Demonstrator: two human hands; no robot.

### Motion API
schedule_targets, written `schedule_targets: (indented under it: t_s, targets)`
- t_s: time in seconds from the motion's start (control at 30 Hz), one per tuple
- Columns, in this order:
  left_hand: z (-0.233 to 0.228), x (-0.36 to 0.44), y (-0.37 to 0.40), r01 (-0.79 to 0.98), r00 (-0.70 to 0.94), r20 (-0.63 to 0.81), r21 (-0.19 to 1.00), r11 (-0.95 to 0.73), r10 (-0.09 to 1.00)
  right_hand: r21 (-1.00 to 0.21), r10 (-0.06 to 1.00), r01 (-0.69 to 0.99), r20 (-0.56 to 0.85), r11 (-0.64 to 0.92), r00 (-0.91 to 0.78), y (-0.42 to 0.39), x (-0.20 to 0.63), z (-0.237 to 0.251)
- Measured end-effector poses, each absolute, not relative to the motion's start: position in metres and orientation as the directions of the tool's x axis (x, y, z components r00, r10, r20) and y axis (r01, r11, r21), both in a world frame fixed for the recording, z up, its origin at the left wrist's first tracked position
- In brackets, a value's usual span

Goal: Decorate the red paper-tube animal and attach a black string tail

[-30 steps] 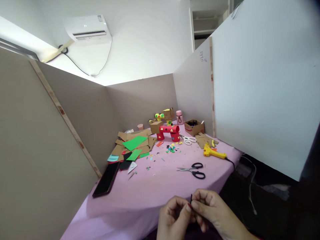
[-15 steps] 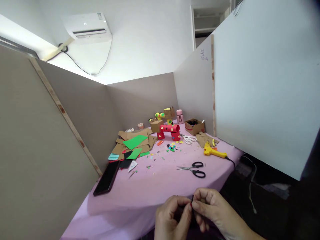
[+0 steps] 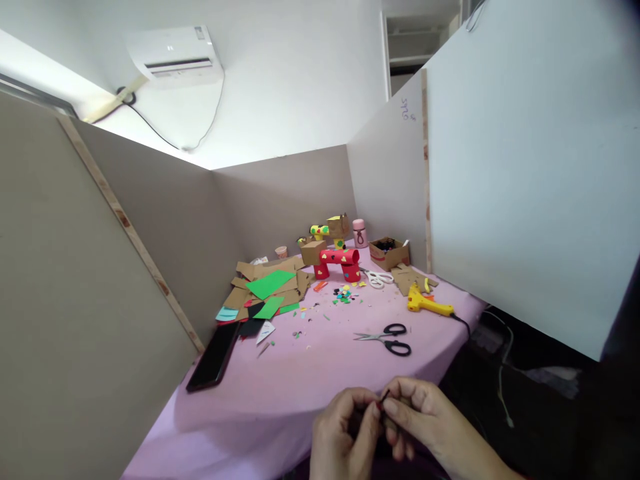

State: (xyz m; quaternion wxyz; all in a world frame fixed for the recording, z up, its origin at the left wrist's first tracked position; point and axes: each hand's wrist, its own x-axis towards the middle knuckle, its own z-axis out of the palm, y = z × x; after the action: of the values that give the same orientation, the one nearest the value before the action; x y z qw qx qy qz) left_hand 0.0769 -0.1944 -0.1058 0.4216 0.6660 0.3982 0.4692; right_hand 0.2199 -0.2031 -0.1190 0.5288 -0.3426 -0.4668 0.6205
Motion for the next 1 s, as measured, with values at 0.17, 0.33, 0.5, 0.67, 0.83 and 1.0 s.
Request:
schedule_targets:
  t_s: [0.17,0.33,0.5,0.67,0.83,1.0]
  targets:
    - [-0.108,0.080,-0.193,-0.157,0.317,0.072,0.987,-0.022,0.946,-0.917,0.980,-0.398,0.092,0.016,-0.174,-0.203,0.220,-0.123]
    - [-0.108,0.080,-0.192,-0.099,0.353,0.050,0.995,-0.016,0.934,-0.927,0.991,-0.375,0.068,0.019,-0.119,-0.202,0.220,-0.117]
    - [-0.119,0.078,-0.188,0.012,0.336,0.063,0.997,-0.071,0.940,-0.930,0.992,-0.368,0.033,-0.015,-0.125,-0.202,0.221,-0.112]
    - [-0.122,0.079,-0.188,0.020,0.337,0.065,0.997,-0.076,0.939,-0.915,0.992,-0.401,0.011,-0.042,-0.129,-0.201,0.221,-0.117]
    - [-0.120,0.082,-0.189,-0.109,0.335,0.010,0.994,0.029,0.942,-0.932,0.989,-0.363,0.060,0.008,-0.133,-0.201,0.221,-0.121]
    - [-0.113,0.083,-0.192,-0.123,0.316,0.010,0.992,0.031,0.949,-0.923,0.989,-0.386,0.054,-0.002,-0.135,-0.204,0.221,-0.119]
